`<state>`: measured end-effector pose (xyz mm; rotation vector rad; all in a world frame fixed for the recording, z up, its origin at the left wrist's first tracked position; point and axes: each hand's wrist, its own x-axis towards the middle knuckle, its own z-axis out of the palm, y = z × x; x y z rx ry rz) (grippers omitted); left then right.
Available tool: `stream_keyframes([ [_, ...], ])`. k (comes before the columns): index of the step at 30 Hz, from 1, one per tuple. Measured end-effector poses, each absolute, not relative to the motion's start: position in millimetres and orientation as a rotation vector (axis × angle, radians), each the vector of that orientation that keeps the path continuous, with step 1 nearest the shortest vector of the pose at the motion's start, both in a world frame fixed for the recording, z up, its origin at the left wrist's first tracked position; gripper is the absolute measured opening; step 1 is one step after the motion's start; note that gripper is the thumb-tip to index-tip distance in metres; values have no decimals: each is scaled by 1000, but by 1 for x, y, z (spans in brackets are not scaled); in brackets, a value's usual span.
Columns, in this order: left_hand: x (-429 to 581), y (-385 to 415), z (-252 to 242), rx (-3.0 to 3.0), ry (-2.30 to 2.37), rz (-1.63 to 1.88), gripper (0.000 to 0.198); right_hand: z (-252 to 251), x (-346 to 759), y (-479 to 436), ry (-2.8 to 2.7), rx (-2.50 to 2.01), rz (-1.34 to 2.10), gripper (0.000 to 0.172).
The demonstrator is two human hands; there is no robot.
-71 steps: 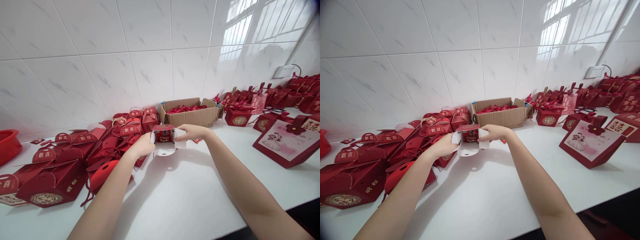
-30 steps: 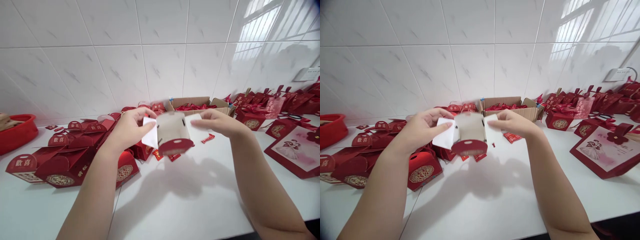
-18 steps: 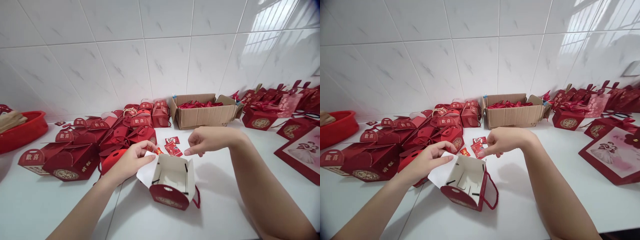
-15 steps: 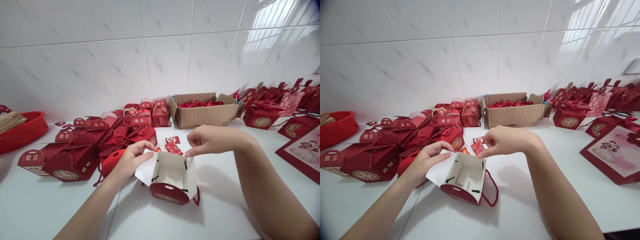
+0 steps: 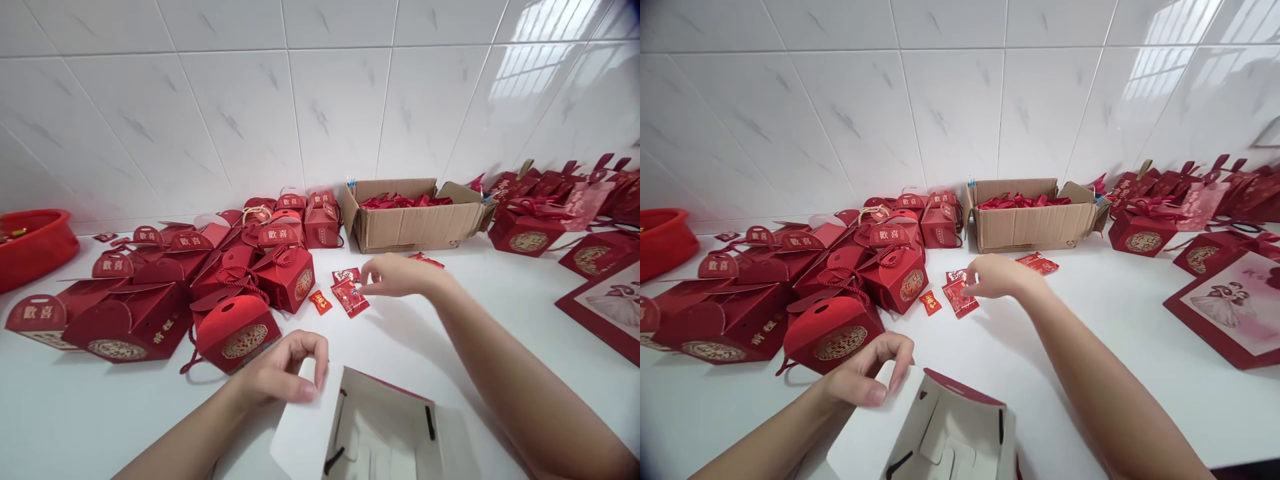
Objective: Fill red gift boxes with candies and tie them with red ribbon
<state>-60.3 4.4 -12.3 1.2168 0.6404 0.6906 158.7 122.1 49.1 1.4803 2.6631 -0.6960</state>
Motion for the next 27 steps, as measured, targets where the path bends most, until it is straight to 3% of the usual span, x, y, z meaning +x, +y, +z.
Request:
stream_keyframes([
  [5,-62,8,-33,1174,574,660,47,0,121,137,2575,1761,-914,29],
  [9,-64,8,-32,1082,536,762,42,7,140,149,2720,1747,-1352,16],
  [11,-64,9,-28,1050,535,839,37,15,154,156,2826,1699,-1671,21],
  [15,-61,13,-20,1049,666,945,32,26,169,166,2726,1456,-2707,23],
  [19,-60,13,-16,1073,753,955,33,27,169,175,1949,1399,-3763,18],
  [22,-60,13,-15,1066,731,947,34,24,172,185,1625,1638,-4022,16],
  [27,-62,15,-13,1091,678,929,34,23,189,195,1328,1805,-4104,14],
])
